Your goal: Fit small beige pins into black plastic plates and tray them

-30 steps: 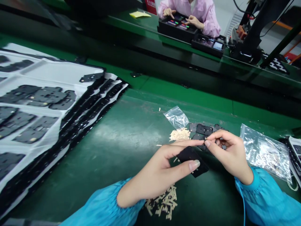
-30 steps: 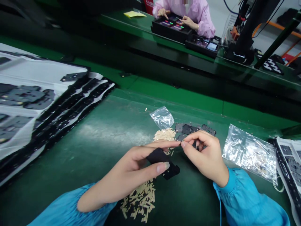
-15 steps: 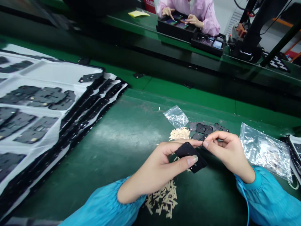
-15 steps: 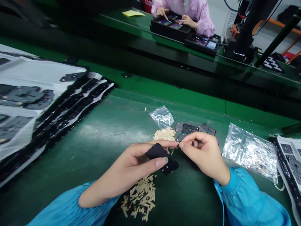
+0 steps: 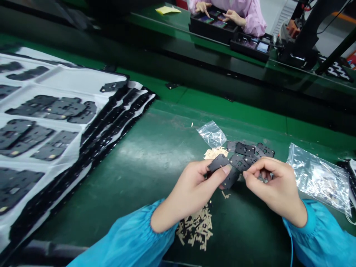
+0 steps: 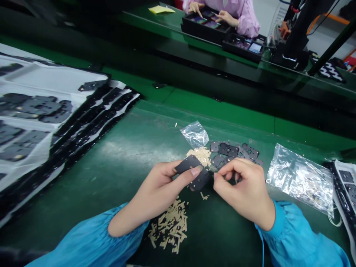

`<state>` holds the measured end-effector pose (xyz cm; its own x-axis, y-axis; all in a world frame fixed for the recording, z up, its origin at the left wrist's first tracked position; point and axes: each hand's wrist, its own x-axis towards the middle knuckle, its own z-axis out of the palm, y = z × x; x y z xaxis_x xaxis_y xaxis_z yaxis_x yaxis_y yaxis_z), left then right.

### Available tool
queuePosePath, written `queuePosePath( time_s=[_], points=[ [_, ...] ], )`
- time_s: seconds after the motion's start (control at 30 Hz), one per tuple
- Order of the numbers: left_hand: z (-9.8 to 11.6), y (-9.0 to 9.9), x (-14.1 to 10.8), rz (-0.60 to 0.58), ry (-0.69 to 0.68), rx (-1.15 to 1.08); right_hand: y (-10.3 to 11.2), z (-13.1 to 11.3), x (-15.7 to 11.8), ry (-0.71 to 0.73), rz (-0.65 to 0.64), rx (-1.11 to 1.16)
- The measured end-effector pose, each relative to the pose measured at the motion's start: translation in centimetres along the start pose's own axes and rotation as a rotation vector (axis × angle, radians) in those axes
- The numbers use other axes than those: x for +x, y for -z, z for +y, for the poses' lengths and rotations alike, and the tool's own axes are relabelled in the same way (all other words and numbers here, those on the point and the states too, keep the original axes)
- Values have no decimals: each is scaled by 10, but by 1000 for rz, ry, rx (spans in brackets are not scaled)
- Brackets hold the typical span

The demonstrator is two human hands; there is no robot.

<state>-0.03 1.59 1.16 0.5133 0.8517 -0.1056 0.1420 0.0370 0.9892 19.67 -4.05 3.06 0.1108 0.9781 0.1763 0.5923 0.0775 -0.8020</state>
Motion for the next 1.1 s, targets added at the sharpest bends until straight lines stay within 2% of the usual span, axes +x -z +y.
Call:
queuePosePath(
  time_s=[0.23,0.5,0.63,0.9,1.1],
  points=[
    [-1,-4,-2,13,-32,38,-5,-3,-5,159,32,-128],
    [-2,-5,-5,33,-18,128,-5,-5,-5,121,10,-126],
    [-2,-6,-5,29,-29,163,-5,-6,-4,46,-23,-89],
    [-3,-5,-5,1,-54,183,-5,-2,-3,-253,-137,84],
    [-1,-5,-5,7,-69,200,-5,-2,0,-414,-213,254]
  ],
)
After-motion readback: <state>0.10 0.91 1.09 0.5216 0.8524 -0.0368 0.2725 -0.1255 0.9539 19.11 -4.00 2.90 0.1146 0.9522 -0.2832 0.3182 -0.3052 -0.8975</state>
